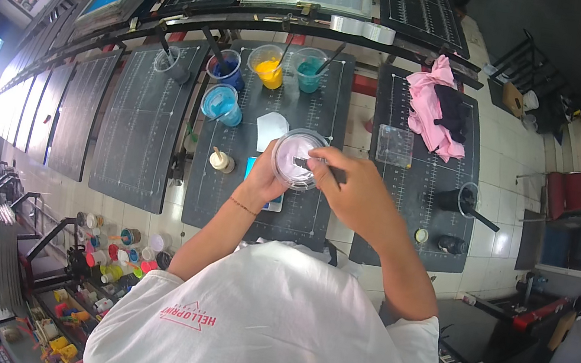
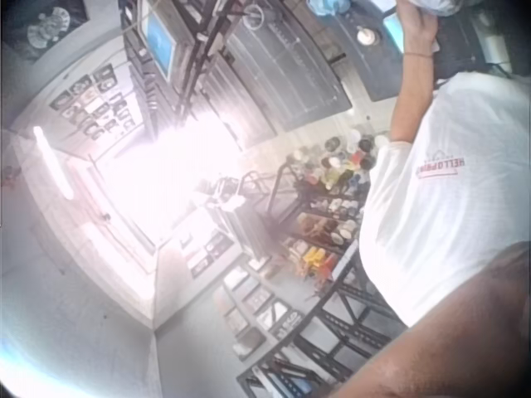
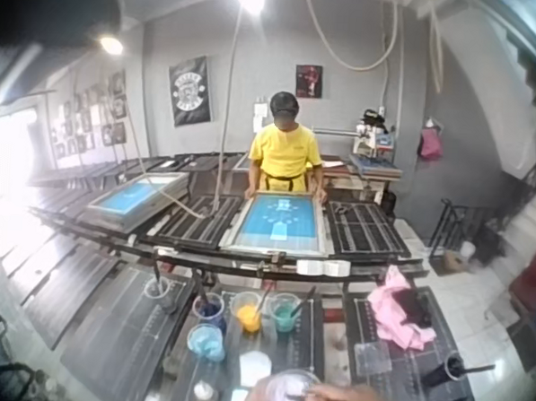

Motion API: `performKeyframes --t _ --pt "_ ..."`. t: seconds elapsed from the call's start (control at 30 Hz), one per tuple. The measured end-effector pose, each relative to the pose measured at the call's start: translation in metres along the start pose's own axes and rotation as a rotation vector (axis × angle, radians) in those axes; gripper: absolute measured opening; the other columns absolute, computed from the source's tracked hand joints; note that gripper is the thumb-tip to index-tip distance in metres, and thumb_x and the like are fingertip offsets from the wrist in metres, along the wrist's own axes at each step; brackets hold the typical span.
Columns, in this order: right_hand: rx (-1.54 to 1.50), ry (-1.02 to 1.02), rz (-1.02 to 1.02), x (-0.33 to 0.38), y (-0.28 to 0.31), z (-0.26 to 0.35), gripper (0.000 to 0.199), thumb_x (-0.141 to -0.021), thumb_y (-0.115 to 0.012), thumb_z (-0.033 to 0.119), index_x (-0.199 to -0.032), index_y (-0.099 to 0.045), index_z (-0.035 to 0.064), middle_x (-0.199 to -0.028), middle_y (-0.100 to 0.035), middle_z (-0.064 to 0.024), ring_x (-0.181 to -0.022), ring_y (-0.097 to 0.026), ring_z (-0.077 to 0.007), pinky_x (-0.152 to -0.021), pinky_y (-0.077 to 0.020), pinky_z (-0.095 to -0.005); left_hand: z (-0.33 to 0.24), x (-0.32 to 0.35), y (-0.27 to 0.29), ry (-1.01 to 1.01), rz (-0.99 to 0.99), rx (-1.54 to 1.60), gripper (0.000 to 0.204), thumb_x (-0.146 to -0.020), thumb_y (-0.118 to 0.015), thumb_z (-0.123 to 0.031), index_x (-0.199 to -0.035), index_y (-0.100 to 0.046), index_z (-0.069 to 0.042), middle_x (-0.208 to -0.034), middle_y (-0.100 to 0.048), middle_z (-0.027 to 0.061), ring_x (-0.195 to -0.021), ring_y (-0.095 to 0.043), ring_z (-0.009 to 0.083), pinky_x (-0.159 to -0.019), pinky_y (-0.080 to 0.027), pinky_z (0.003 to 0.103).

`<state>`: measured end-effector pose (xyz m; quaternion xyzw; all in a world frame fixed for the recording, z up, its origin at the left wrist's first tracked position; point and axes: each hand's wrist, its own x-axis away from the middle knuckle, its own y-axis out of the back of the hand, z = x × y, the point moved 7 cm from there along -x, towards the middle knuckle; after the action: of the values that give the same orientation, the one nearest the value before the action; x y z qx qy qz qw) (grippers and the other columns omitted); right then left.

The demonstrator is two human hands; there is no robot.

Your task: The person pours paint from a bottle into a cup on a scale, adds liquid from a smaller bottle, and then stirs the mixture with a stick in a larger container.

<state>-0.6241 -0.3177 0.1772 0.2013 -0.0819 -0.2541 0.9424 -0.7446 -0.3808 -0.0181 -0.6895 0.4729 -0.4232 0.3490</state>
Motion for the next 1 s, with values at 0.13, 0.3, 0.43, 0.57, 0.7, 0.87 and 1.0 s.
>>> performKeyframes --t 0.13,0.3,0.43,0.57,0.7,0.87,1.0 --pt "0.282 0.256 -0.141 0.002 0.007 0.011 0.023 -0.100 -0.060 0.019 -0.107 -0.070 -0.0004 -0.077 -0.069 -0.0122 -0.063 -0.065 -0.0229 -0.061 -0.0499 -0.0342 0.000 0.000 0.006 -0.020 -0.066 -0.020 0.045 -0.109 -0.027 -0.031 -0.124 -0.058 -0.001 -0.121 -0.067 0.0132 -0.113 -0.064 0.0245 -0.102 -0.051 0.042" --pt "0.283 0.186 0.016 0.002 -0.001 0.002 0.020 -0.101 -0.058 0.017 -0.101 -0.067 -0.0007 -0.079 -0.071 -0.0146 -0.067 -0.070 -0.0211 -0.063 -0.0516 -0.0322 0.003 0.003 0.005 -0.015 -0.072 -0.015 0.042 -0.110 -0.029 -0.033 -0.122 -0.057 -0.003 -0.119 -0.066 0.0121 -0.111 -0.065 0.0243 -0.100 -0.052 0.041" --pt "0.192 0.111 -0.189 0.001 0.008 -0.006 0.021 -0.102 -0.057 0.017 -0.096 -0.065 -0.0019 -0.075 -0.070 -0.0132 -0.067 -0.070 -0.0177 -0.060 -0.0511 -0.0298 -0.009 0.007 -0.016 -0.062 -0.107 -0.002 0.039 -0.109 -0.031 -0.031 -0.124 -0.056 -0.005 -0.116 -0.067 0.0119 -0.110 -0.065 0.0242 -0.100 -0.053 0.041" --pt "0.115 0.196 0.020 0.010 -0.010 0.008 0.022 -0.103 -0.055 0.016 -0.095 -0.064 -0.0031 -0.074 -0.069 -0.0115 -0.068 -0.070 -0.0151 -0.060 -0.0510 -0.0284 -0.009 0.006 -0.006 -0.062 -0.087 0.035 0.038 -0.108 -0.031 -0.032 -0.121 -0.056 -0.005 -0.117 -0.067 0.0124 -0.111 -0.065 0.0248 -0.099 -0.054 0.041" --pt "0.246 0.100 -0.242 0.005 0.007 -0.009 0.023 -0.104 -0.054 0.017 -0.095 -0.064 -0.0016 -0.078 -0.071 -0.0107 -0.067 -0.070 -0.0126 -0.061 -0.0526 -0.0273 -0.017 0.005 -0.009 -0.088 -0.122 0.000 0.040 -0.108 -0.032 -0.032 -0.121 -0.058 -0.004 -0.115 -0.068 0.0127 -0.107 -0.067 0.0248 -0.097 -0.055 0.040" --pt "0.076 0.043 -0.232 0.010 0.006 -0.009 0.023 -0.104 -0.054 0.017 -0.096 -0.065 -0.0011 -0.077 -0.072 -0.0086 -0.065 -0.069 -0.0125 -0.060 -0.0536 -0.0276 -0.019 0.008 -0.025 -0.120 -0.080 0.004 0.040 -0.108 -0.032 -0.031 -0.117 -0.059 -0.004 -0.113 -0.069 0.0128 -0.107 -0.067 0.0241 -0.097 -0.055 0.041" --pt "0.052 0.136 -0.090 0.014 -0.010 -0.002 0.017 -0.102 -0.056 0.016 -0.094 -0.062 0.0031 -0.069 -0.068 -0.0097 -0.060 -0.069 -0.0211 -0.057 -0.0514 -0.0335 -0.010 -0.002 -0.004 -0.060 -0.157 0.013 0.039 -0.109 -0.031 -0.030 -0.118 -0.059 -0.004 -0.114 -0.069 0.0125 -0.109 -0.067 0.0240 -0.097 -0.055 0.041"
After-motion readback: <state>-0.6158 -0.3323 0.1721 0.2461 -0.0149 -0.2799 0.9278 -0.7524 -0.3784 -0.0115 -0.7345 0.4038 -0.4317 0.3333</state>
